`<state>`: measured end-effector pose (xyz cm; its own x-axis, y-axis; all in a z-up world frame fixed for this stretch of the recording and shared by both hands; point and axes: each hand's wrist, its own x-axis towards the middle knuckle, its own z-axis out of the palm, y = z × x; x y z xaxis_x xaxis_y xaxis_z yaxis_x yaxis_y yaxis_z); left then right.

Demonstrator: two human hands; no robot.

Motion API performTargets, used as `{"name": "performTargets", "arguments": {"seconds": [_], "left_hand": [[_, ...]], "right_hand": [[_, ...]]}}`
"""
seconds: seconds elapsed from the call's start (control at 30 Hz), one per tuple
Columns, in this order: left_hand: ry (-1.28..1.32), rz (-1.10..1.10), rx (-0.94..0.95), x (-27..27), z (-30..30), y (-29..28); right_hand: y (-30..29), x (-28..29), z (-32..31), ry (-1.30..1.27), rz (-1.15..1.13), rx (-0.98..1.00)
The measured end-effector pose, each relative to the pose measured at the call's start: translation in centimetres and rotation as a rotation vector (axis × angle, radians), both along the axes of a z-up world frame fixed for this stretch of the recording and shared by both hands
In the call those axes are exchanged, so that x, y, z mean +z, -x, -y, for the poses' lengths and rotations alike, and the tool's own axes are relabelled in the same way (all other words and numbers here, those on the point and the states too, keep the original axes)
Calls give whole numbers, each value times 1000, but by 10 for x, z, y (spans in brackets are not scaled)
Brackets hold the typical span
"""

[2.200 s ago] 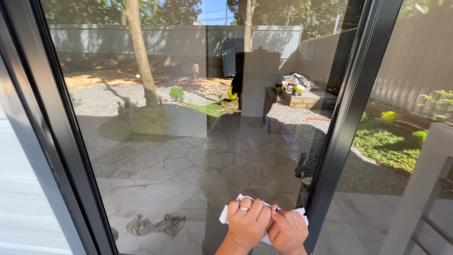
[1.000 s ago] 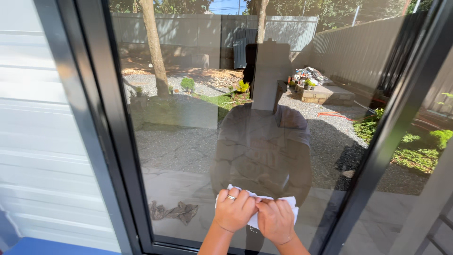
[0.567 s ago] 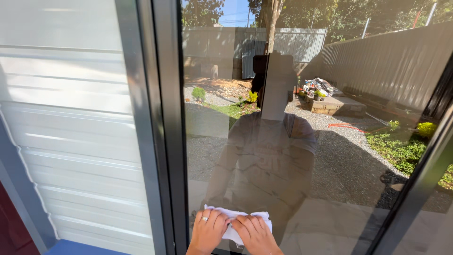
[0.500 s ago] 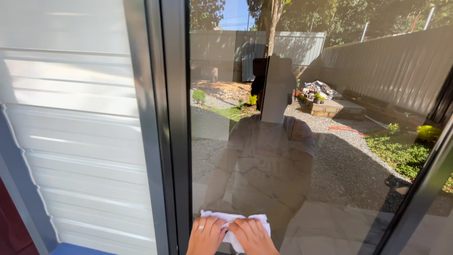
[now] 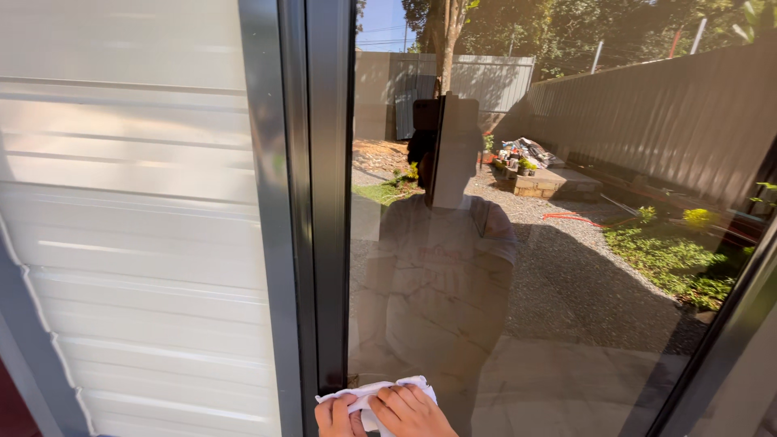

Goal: The person wipes the surface of a glass door with a cloth, moving the cloth in circular and side-to-side motions across different sections of the glass.

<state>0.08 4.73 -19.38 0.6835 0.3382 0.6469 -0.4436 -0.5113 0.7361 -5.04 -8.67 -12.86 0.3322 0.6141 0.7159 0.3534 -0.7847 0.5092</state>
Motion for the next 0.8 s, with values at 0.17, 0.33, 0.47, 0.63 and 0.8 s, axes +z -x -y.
{"name": "performTargets", "arguments": {"seconds": [0.17, 0.33, 0.47, 0.63, 0.8], "left_hand": [[116, 281, -105, 25, 24, 13], [269, 270, -335, 61, 61, 46], [43, 397, -198, 72, 87, 58], [-149, 543, -213, 84, 120, 87], [-285, 829, -127, 96, 170, 109]], "right_hand": [[19, -2, 20, -167, 46, -8], [50, -3, 57, -243, 28, -108], [75, 6, 51, -520, 272, -333], [103, -5, 100, -508, 473, -433], [114, -31, 140, -870, 553, -431]]}}
